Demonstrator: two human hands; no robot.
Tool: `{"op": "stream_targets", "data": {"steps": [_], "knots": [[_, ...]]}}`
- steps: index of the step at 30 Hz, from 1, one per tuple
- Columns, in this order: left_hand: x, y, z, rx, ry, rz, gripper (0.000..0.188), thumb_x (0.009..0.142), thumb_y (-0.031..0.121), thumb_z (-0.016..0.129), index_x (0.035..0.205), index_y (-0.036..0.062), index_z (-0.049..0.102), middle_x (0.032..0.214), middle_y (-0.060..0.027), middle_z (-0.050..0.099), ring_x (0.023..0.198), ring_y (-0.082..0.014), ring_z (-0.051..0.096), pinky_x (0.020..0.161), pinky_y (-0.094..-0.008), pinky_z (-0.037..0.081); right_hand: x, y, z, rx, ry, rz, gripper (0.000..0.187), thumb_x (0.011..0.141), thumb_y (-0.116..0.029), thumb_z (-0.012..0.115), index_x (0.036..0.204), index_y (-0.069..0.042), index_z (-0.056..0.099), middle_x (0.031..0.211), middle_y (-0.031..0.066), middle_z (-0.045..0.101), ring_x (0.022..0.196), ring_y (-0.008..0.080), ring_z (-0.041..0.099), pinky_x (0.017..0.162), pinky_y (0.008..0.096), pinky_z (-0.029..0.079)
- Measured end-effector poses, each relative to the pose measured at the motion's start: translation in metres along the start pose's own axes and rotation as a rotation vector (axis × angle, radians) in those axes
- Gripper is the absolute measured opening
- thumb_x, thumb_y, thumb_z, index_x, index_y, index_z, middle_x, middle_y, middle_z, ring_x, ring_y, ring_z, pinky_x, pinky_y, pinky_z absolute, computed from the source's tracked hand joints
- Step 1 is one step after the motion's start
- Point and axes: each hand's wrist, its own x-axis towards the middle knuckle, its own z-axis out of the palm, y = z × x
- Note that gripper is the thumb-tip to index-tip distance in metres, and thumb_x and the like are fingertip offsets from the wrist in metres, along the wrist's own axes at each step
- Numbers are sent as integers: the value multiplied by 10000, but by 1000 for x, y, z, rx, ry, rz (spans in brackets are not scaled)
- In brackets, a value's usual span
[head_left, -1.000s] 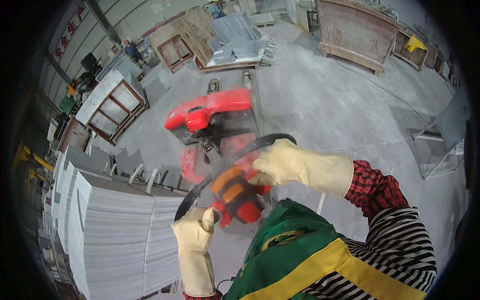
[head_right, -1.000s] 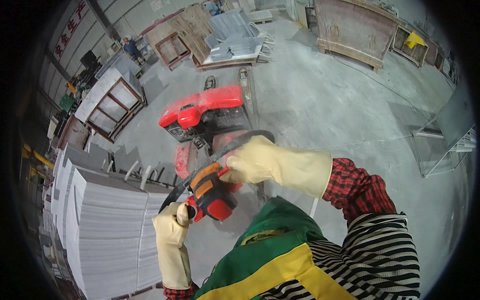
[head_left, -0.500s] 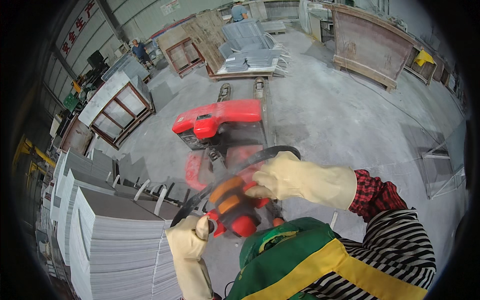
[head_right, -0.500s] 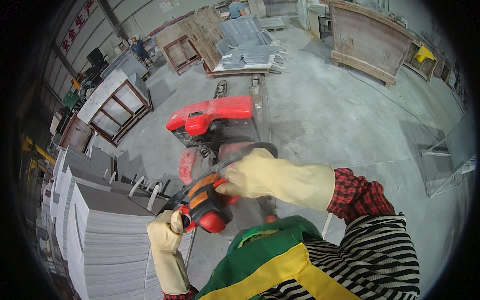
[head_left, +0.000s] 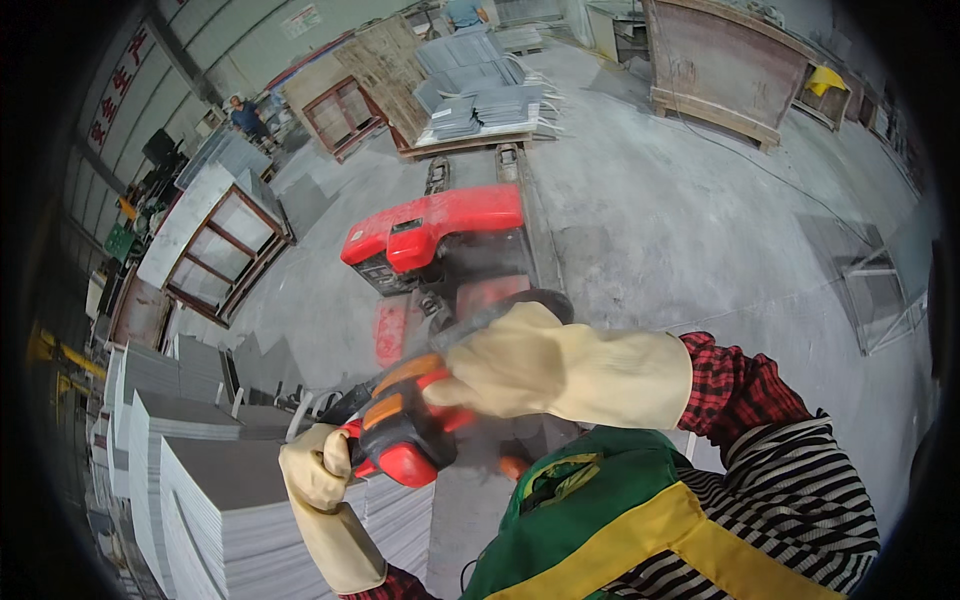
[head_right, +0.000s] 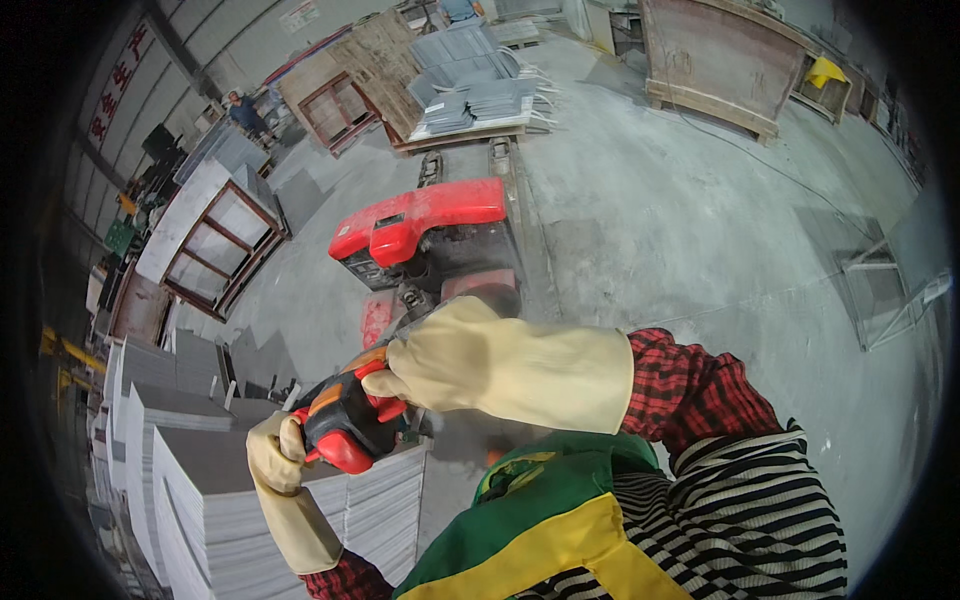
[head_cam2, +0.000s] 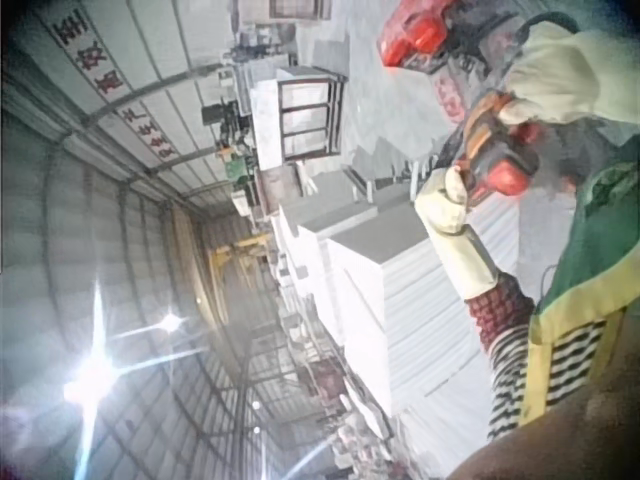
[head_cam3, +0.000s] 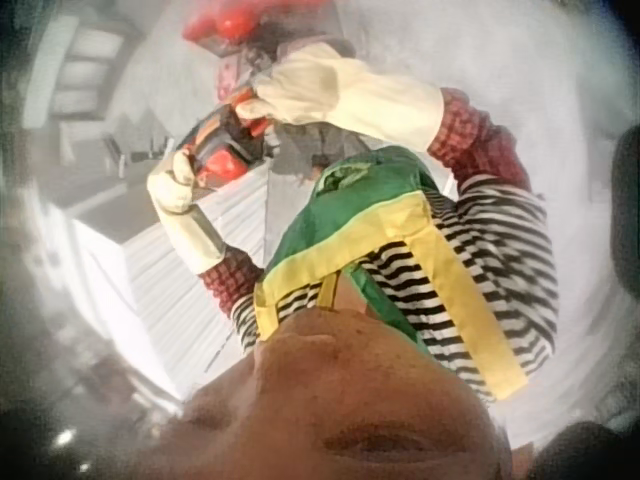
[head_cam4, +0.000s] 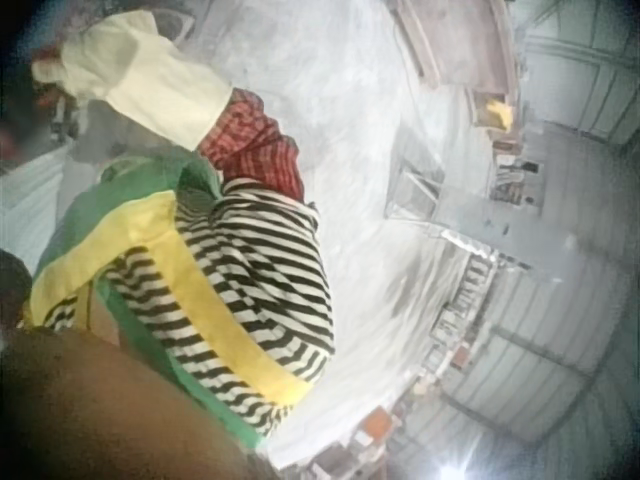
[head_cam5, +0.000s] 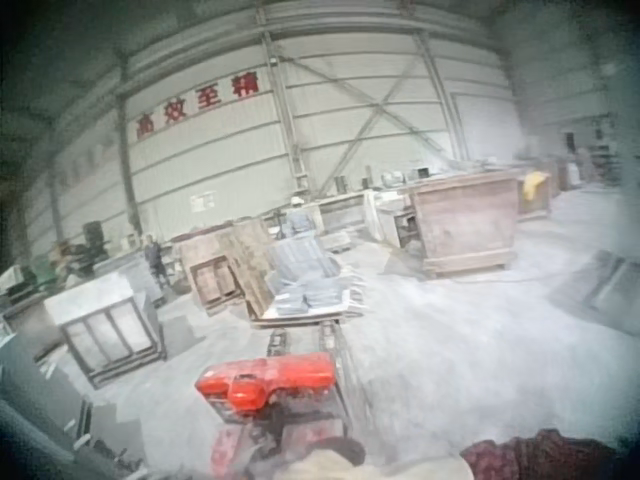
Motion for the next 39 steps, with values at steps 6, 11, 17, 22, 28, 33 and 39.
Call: {"op": "stream_targets", "data": {"steps": [6, 11, 17, 22, 28, 33, 39], "knots": [[76, -54, -28, 35, -7, -55, 343, 910, 278, 600, 716, 7, 680, 637, -183, 615, 571, -291, 610, 589, -382, 481, 65, -9, -15, -218, 73, -91, 311, 1010, -363, 485, 1041, -106, 656, 726, 131, 679, 693, 340, 700, 562, 485, 520], [143, -104, -30, -39, -121, -158, 404, 932, 331, 567, 773, -12, 711, 620, -183, 642, 596, -296, 675, 587, -387, 508, 118, -2, 2, -381, 292, -186, 207, 948, -233, 555, 1101, -104, 606, 725, 116, 636, 637, 311, 681, 507, 452, 502], [208, -214, -41, 100, -42, 94, 398, 929, 338, 547, 819, 14, 752, 596, -140, 663, 530, -226, 679, 541, -331, 526, 191, -8, 16, -487, 644, -294, 172, 890, -179, 616, 1051, -121, 630, 710, 64, 588, 539, 234, 624, 415, 405, 436], [292, -231, -18, 167, -75, 174, 457, 917, 463, 514, 871, 83, 763, 799, -174, 718, 755, -369, 706, 698, -421, 541, 233, 32, -2, -565, 654, -295, 259, 907, -195, 624, 1147, -100, 628, 741, 70, 602, 561, 209, 642, 397, 403, 442], [346, -257, -26, 142, -37, 273, 490, 901, 470, 497, 855, 52, 750, 743, -163, 690, 702, -352, 675, 668, -401, 516, 291, 30, -53, -504, -14, -112, 498, 962, -222, 571, 1431, -95, 460, 1007, 138, 685, 783, 276, 745, 564, 473, 579], [393, -273, -16, 62, -102, 260, 504, 886, 481, 525, 851, 30, 748, 751, -176, 697, 652, -307, 664, 646, -382, 518, 324, 57, -62, -428, -13, -148, 493, 973, -215, 532, 1446, -92, 465, 981, 143, 694, 753, 256, 737, 532, 480, 567], [466, -325, -7, 299, -53, 378, 510, 940, 496, 485, 860, 69, 752, 791, -144, 718, 705, -340, 685, 659, -395, 532, 357, 84, -70, -464, 81, -91, 396, 937, -195, 582, 1317, -92, 537, 909, 125, 695, 741, 284, 739, 516, 496, 556]]}}
